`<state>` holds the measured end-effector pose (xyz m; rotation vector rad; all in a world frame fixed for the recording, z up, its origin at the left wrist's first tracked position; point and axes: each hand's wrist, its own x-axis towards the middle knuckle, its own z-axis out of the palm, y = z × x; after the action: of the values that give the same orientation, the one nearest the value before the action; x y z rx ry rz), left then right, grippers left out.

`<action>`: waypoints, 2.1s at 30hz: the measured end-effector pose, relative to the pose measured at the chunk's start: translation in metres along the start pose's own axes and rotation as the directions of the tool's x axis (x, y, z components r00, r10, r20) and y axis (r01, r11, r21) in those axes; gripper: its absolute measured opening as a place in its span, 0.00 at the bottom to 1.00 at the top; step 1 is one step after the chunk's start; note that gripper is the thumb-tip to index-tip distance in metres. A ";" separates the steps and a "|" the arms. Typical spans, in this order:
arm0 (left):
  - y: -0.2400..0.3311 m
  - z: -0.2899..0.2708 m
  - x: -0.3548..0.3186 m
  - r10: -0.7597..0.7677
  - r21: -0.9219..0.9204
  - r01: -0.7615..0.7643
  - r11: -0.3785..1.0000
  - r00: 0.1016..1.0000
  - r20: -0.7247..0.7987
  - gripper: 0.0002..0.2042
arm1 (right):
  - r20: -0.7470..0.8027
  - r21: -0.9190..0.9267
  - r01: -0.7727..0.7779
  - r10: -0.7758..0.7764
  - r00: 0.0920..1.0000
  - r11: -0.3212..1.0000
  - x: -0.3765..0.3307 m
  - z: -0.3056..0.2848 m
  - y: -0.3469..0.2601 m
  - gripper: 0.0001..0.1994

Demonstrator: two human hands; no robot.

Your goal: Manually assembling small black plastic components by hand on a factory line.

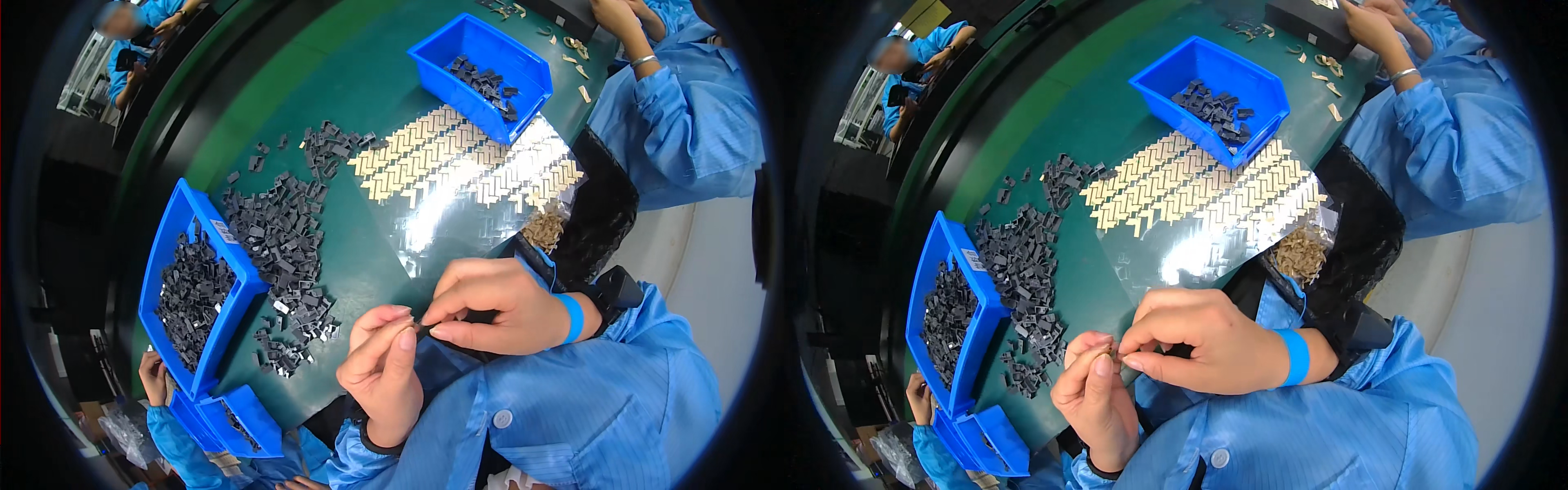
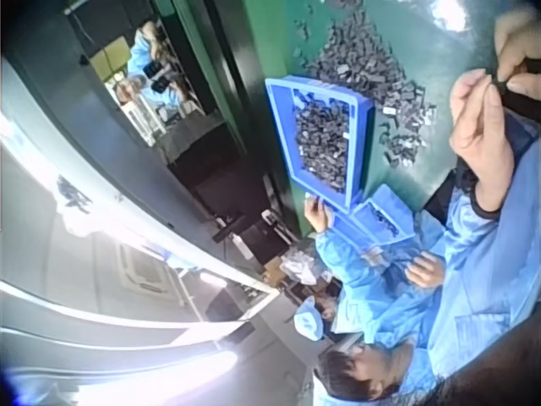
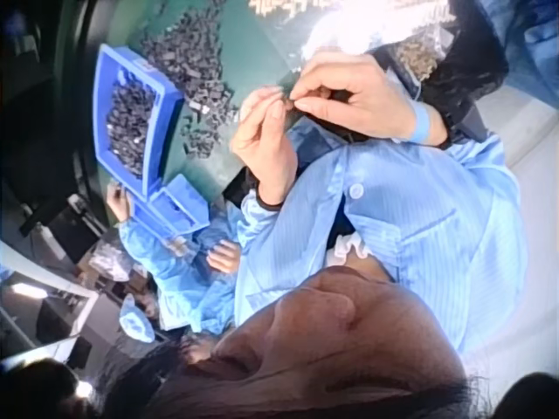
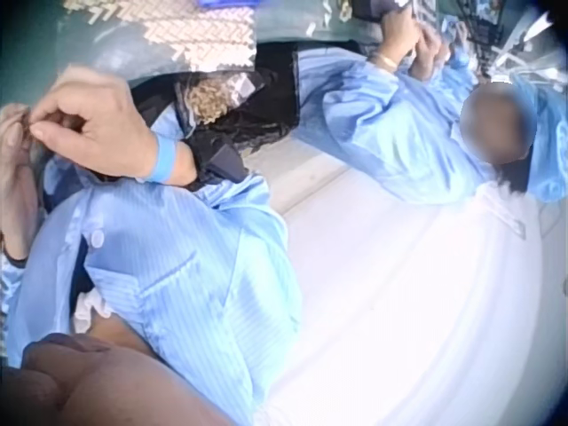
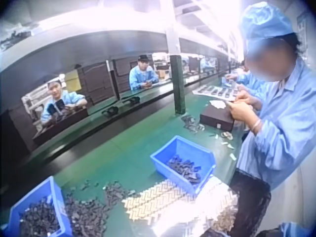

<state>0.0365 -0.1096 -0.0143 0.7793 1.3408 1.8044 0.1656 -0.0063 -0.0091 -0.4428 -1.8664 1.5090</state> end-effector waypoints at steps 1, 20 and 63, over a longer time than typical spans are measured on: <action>-0.002 0.000 0.000 0.040 0.023 -0.040 0.999 0.999 -0.006 0.07 | -0.011 0.019 0.007 -0.007 1.000 1.000 -0.001 0.003 0.004 0.06; 0.001 0.000 0.004 -0.183 -0.268 0.174 0.948 0.983 -0.009 0.07 | -0.106 -0.162 -0.073 0.056 0.993 0.984 -0.017 -0.049 0.012 0.03; 0.013 0.010 0.171 0.105 0.832 -0.549 -0.082 0.825 0.555 0.13 | -0.146 0.096 0.045 -0.031 0.989 0.994 -0.013 -0.055 0.025 0.05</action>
<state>-0.0498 0.0374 0.0081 2.2840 2.2699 0.4725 0.2090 0.0319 -0.0312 -0.4543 -1.6718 1.4965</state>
